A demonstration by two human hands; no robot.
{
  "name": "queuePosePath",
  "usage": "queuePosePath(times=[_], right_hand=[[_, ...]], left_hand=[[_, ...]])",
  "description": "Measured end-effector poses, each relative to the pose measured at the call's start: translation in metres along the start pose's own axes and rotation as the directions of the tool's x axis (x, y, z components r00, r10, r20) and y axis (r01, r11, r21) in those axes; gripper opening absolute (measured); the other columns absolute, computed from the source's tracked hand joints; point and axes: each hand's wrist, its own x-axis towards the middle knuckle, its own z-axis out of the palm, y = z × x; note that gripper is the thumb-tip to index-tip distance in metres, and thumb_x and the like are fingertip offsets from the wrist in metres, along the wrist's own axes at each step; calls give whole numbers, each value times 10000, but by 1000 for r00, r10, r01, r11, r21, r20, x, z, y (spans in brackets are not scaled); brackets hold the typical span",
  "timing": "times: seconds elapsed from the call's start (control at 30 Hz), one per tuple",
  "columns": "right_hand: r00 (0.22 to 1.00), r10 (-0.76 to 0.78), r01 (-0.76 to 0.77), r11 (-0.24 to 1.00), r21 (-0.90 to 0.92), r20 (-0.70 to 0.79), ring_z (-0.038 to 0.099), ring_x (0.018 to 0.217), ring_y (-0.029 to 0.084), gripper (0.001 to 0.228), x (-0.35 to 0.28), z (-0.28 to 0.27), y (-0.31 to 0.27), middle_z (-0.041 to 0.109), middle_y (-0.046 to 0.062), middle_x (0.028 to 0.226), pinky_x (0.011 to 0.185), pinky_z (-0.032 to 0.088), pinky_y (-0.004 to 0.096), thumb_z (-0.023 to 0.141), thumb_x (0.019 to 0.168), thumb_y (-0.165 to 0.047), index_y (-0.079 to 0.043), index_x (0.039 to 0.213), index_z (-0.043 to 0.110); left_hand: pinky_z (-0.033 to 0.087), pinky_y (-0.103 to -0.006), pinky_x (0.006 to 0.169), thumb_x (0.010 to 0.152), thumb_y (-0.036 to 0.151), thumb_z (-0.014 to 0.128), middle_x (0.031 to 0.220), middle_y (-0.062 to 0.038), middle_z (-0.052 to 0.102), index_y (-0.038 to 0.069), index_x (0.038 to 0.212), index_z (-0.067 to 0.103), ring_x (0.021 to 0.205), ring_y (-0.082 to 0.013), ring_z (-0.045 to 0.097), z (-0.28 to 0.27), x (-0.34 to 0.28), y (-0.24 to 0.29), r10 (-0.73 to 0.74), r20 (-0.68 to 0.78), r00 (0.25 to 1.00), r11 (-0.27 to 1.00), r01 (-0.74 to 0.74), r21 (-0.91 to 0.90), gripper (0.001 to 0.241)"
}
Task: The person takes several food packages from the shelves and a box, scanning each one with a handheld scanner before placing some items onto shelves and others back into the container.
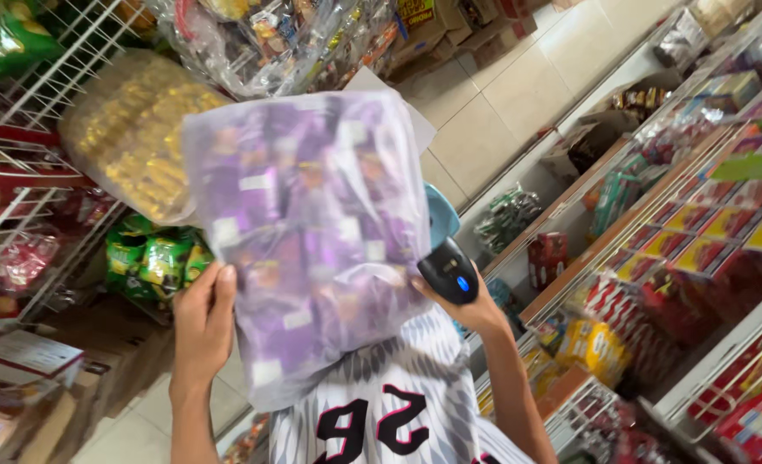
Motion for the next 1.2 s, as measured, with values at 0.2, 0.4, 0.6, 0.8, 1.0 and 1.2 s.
queuePosePath(times=[0.2, 0.4, 0.6, 0.8, 1.0, 1.2], right_hand=[[964, 122, -130, 991, -18, -234, 579, 797, 105, 391, -11, -30, 44, 628, 9, 876, 690, 508, 289, 868, 824, -287, -25, 1022, 656], [902, 154, -104, 984, 143, -404, 650, 954, 130, 457, 32, -61, 55, 716, -14, 1044, 842, 517, 307, 832, 839, -332, -55, 1181, 709], [866, 48, 34, 987, 155, -498, 612, 855, 111, 387, 86, -78, 72, 673, -15, 957, 752, 509, 313, 842, 839, -320, -82, 1093, 672], [893, 49, 21, 989, 150, -448, 523, 586, 90, 289, 136, -67, 139, 607, -29, 727, 505, 401, 269, 826, 876, -320, -73, 919, 682], [909, -41, 92, 990, 104, -415, 543, 685, 66, 312, 186, -5, 206, 612, -63, 804, 584, 470, 261, 839, 855, -251, -79, 1033, 648], [883, -63, 104, 993, 61, -466, 553, 614, 126, 281, 180, 4, 210, 647, -11, 761, 532, 445, 306, 781, 905, -264, -11, 973, 679]], left_hand=[[402, -349, 604, 1081, 297, 501, 709, -113, 409, -8, 898, 512, 685, -141, 379, 69, 83, 18, 241, 343, 908, 970, -235, -61, 356], [410, -412, 615, 1047, 261, 526, 684, -159, 482, -41, 870, 514, 639, -193, 445, 170, 198, -5, 517, 382, 766, 849, -514, -119, 350], [412, -430, 606, 1022, 255, 546, 687, -214, 533, -53, 871, 542, 609, -233, 521, 207, 244, -4, 526, 331, 783, 838, -543, -48, 344], [417, -475, 611, 1020, 234, 544, 744, -266, 575, -56, 935, 552, 632, -376, 545, 203, 254, -31, 423, 267, 866, 895, -445, 26, 302], [468, -468, 658, 1023, 206, 582, 863, -252, 658, 5, 948, 627, 796, -429, 626, 238, 271, -159, 539, -15, 842, 841, -537, 68, 220], [495, -439, 727, 1073, 233, 661, 815, -131, 597, 21, 993, 528, 765, -326, 595, 231, 219, -192, 252, -235, 939, 923, -306, -232, 263]])
